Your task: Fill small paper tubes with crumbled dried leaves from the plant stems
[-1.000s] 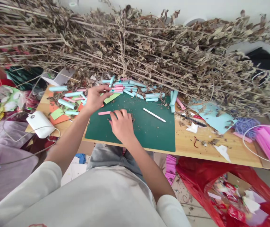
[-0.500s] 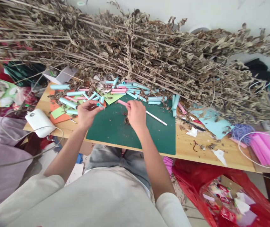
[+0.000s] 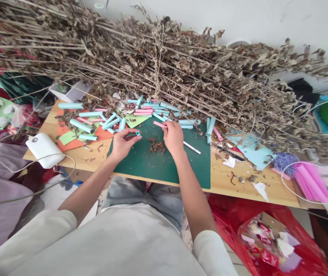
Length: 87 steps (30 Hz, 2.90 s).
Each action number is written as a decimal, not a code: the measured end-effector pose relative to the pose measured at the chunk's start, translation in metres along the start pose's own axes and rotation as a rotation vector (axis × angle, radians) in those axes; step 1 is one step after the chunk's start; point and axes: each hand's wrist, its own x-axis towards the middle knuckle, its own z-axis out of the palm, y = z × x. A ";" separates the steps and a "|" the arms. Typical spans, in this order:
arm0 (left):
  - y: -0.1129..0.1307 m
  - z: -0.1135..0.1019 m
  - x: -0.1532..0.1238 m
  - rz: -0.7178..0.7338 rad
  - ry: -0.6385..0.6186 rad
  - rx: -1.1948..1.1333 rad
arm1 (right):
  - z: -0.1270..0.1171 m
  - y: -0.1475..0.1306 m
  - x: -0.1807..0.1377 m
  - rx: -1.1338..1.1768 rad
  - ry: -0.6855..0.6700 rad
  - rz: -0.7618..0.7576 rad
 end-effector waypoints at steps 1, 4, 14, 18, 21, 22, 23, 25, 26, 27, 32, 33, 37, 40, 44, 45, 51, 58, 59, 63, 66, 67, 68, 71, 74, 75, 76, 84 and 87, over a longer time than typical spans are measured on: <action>-0.001 0.001 -0.002 -0.006 0.006 0.002 | 0.001 0.000 0.000 0.028 0.012 0.006; -0.003 0.003 -0.008 -0.012 0.027 0.027 | 0.001 -0.003 0.000 0.199 0.075 0.055; -0.011 0.007 -0.020 0.011 0.011 0.076 | -0.009 -0.016 0.001 0.421 0.199 0.127; -0.012 0.008 -0.020 0.044 -0.012 0.084 | -0.004 -0.006 0.004 0.456 0.193 0.233; -0.013 0.008 -0.019 0.040 -0.001 0.082 | 0.003 0.002 0.007 0.480 0.155 0.287; -0.013 0.008 -0.019 0.039 0.001 0.083 | 0.006 0.004 0.008 0.461 0.149 0.286; -0.013 0.008 -0.019 0.040 0.002 0.085 | 0.008 0.005 0.009 0.420 0.142 0.272; -0.012 0.008 -0.019 0.044 0.004 0.088 | 0.010 0.006 0.009 0.283 0.117 0.200; -0.011 0.008 -0.020 0.045 0.006 0.090 | 0.009 0.007 0.008 0.203 0.102 0.148; -0.011 0.008 -0.020 0.046 0.007 0.091 | 0.008 0.007 0.007 0.130 0.095 0.098; -0.009 0.009 -0.021 0.064 0.004 0.087 | -0.010 -0.001 -0.015 0.030 0.108 -0.012; -0.008 0.008 -0.020 0.065 0.008 0.087 | -0.013 -0.005 -0.020 0.051 0.075 -0.022; -0.006 0.009 -0.014 0.024 0.049 0.101 | -0.017 -0.023 -0.035 0.053 -0.069 -0.070; -0.003 0.012 -0.006 0.032 0.082 0.119 | -0.010 -0.032 -0.034 -0.073 -0.158 -0.118; 0.002 0.018 0.000 0.074 -0.029 0.177 | -0.005 -0.033 -0.031 -0.075 -0.178 -0.117; 0.003 0.019 0.001 0.086 -0.067 0.196 | -0.006 -0.031 -0.031 -0.034 -0.149 -0.097; 0.002 0.022 0.011 0.138 -0.122 0.295 | -0.009 -0.026 -0.038 -0.010 -0.089 -0.026; 0.012 0.027 0.025 0.208 -0.207 0.330 | -0.006 -0.035 -0.035 -0.140 -0.151 -0.059; 0.012 0.027 0.024 0.208 -0.229 0.324 | -0.008 -0.035 -0.037 -0.095 -0.125 -0.047; 0.006 0.026 0.016 0.183 -0.300 0.276 | -0.016 -0.033 -0.046 0.125 -0.044 0.015; -0.001 0.026 0.011 0.172 -0.328 0.244 | -0.018 -0.035 -0.050 0.206 -0.047 0.058; -0.004 0.026 0.010 0.173 -0.334 0.237 | -0.017 -0.036 -0.051 0.220 -0.041 0.070; -0.006 0.026 0.010 0.173 -0.338 0.235 | -0.016 -0.037 -0.051 0.235 -0.033 0.084; -0.009 0.026 0.010 0.168 -0.343 0.252 | -0.012 -0.040 -0.052 0.283 -0.016 0.134; -0.008 0.026 0.011 0.154 -0.328 0.250 | -0.010 -0.039 -0.054 0.354 0.007 0.218; -0.007 0.025 0.011 0.143 -0.318 0.227 | -0.010 -0.039 -0.055 0.384 0.022 0.244; -0.006 0.025 0.011 0.130 -0.311 0.196 | -0.010 -0.038 -0.056 0.410 0.033 0.263; -0.004 0.025 0.012 0.101 -0.356 0.099 | -0.007 -0.045 -0.058 0.425 0.008 0.254; -0.005 0.025 0.012 0.105 -0.355 0.112 | -0.007 -0.045 -0.059 0.472 0.022 0.264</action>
